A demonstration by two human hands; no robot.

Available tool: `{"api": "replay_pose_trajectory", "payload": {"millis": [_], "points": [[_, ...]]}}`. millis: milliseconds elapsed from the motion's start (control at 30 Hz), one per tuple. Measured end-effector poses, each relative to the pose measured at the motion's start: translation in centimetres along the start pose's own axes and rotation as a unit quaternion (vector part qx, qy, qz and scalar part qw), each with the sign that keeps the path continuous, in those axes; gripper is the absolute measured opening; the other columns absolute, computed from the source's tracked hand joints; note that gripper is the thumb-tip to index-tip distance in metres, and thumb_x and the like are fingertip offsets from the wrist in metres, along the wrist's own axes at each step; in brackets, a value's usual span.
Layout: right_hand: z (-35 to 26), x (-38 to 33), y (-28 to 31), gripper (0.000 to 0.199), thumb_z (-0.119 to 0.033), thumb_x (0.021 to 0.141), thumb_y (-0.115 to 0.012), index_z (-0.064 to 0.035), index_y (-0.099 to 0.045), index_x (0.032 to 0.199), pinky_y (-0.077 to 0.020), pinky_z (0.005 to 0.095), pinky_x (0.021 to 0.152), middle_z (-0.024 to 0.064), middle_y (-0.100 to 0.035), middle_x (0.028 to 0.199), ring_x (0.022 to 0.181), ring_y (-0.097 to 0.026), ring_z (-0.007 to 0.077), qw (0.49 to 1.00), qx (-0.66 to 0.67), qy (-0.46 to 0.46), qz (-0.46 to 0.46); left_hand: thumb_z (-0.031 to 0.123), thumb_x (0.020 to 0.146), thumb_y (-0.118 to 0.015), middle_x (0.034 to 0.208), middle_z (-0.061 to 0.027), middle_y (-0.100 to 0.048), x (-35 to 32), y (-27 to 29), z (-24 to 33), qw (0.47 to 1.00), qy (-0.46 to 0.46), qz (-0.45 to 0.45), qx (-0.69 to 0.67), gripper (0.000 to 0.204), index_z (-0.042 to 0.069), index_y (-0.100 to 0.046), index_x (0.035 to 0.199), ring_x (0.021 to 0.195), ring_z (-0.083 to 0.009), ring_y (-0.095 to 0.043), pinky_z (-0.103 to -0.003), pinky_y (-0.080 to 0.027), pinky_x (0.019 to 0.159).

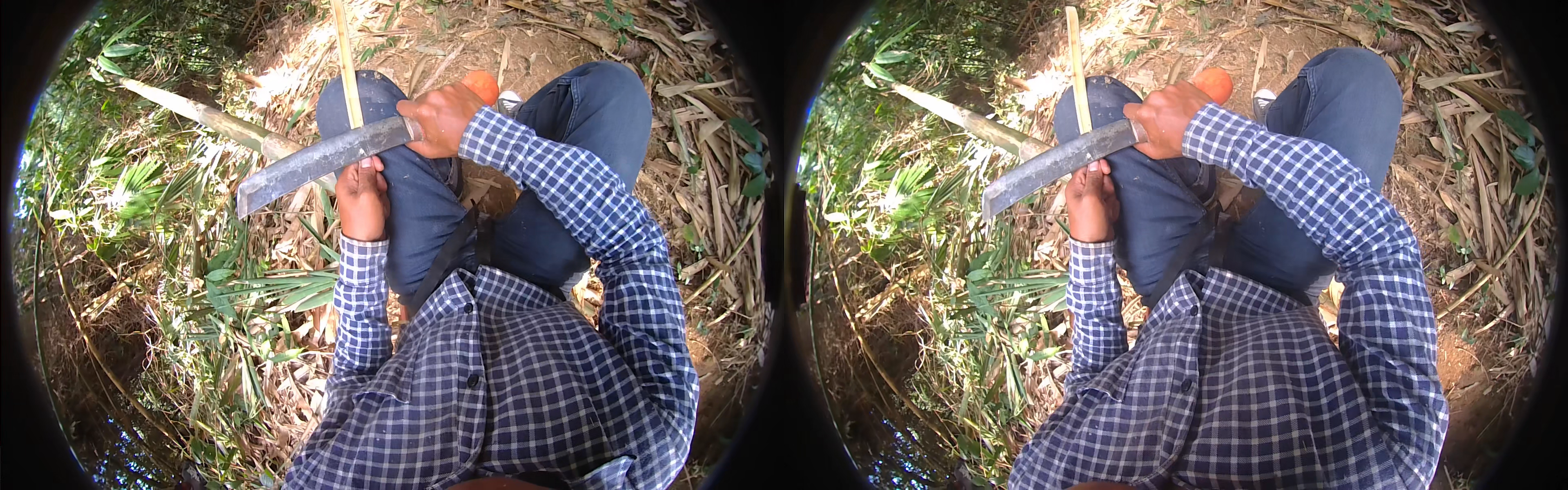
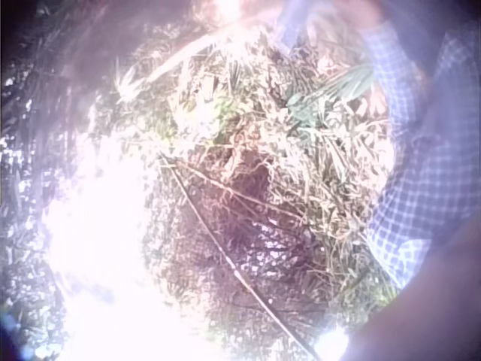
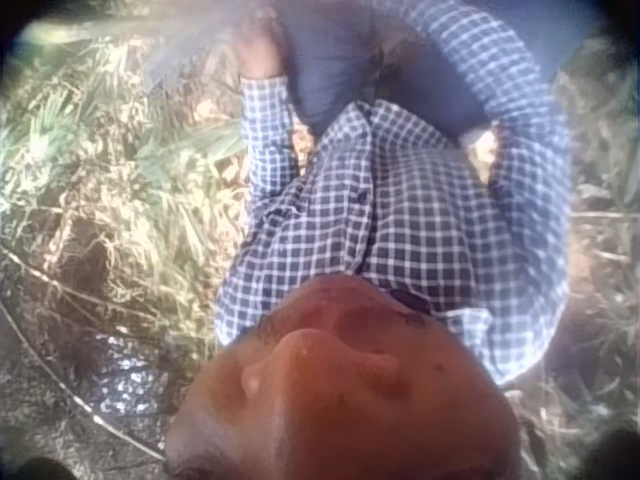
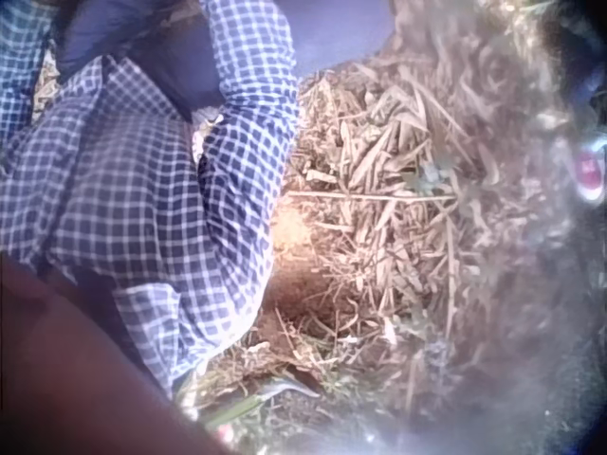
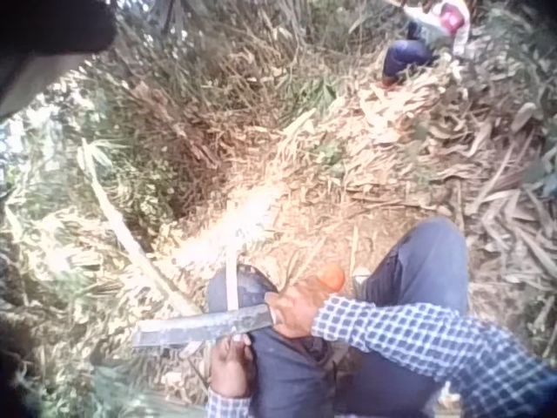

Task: The person sits on the ground and uses a curved blade to shave a thin strip of bamboo held against their leg. They repeatedly scrape the blade along the bamboo to thin it, occasionally adjusting their grip.

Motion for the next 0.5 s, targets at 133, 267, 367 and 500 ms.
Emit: {"api": "replay_pose_trajectory", "payload": {"millis": [133, 267, 367, 500], "points": [[-1.0, -0.3, 0.7, 0.040, -0.033, 0.071, -0.077, -0.0066, -0.065, 0.098, -0.0535, 0.0447, 0.052, 0.0130, -0.066, 0.065, 0.058, -0.067, 0.0315, 0.999, 0.007, -0.011, -0.030, 0.022, 0.104, -0.046, 0.058, 0.0038, -0.043, -0.2, 0.8, -1.2, 1.000, 0.000, -0.011, -0.027, 0.026, 0.006, -0.056, 0.087, 0.044, -0.0024, -0.032, -0.020, -0.023, 0.039], [-0.1, 0.1, 0.4, 0.041, -0.031, 0.070, -0.077, -0.0068, -0.066, 0.101, -0.0534, 0.0444, 0.052, 0.0143, -0.066, 0.064, 0.057, -0.067, 0.0309, 1.000, 0.016, -0.005, 0.009, 0.022, 0.104, -0.045, 0.057, 0.0042, -0.042, 0.2, 0.0, 0.2, 1.000, 0.006, -0.002, -0.014, 0.026, 0.007, -0.055, 0.085, 0.042, -0.0023, -0.032, -0.020, -0.023, 0.038], [-0.5, -0.1, 0.3, 0.041, -0.033, 0.070, -0.077, -0.0085, -0.067, 0.102, -0.0527, 0.0448, 0.051, 0.0134, -0.066, 0.063, 0.057, -0.066, 0.0312, 1.000, 0.006, 0.003, 0.018, 0.024, 0.104, -0.043, 0.055, 0.0067, -0.037, -0.3, 0.1, 0.1, 1.000, 0.028, -0.011, -0.007, 0.023, 0.009, -0.054, 0.090, 0.038, -0.0028, -0.026, -0.021, -0.021, 0.035], [0.0, 0.2, 0.2, 0.042, -0.035, 0.070, -0.078, -0.0084, -0.067, 0.100, -0.0528, 0.0451, 0.053, 0.0128, -0.066, 0.063, 0.058, -0.067, 0.0310, 1.000, -0.003, -0.007, -0.001, 0.025, 0.105, -0.043, 0.054, 0.0080, -0.034, -0.2, 0.0, 0.3, 0.999, 0.041, -0.017, 0.000, 0.022, 0.010, -0.054, 0.093, 0.037, -0.0034, -0.024, -0.022, -0.021, 0.034]]}}
Point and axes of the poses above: each hand's wrist, its own x-axis towards the middle knuckle, its own y-axis out of the back of the hand, z = x × y, the point moved 4 cm from there along x, towards the middle knuckle
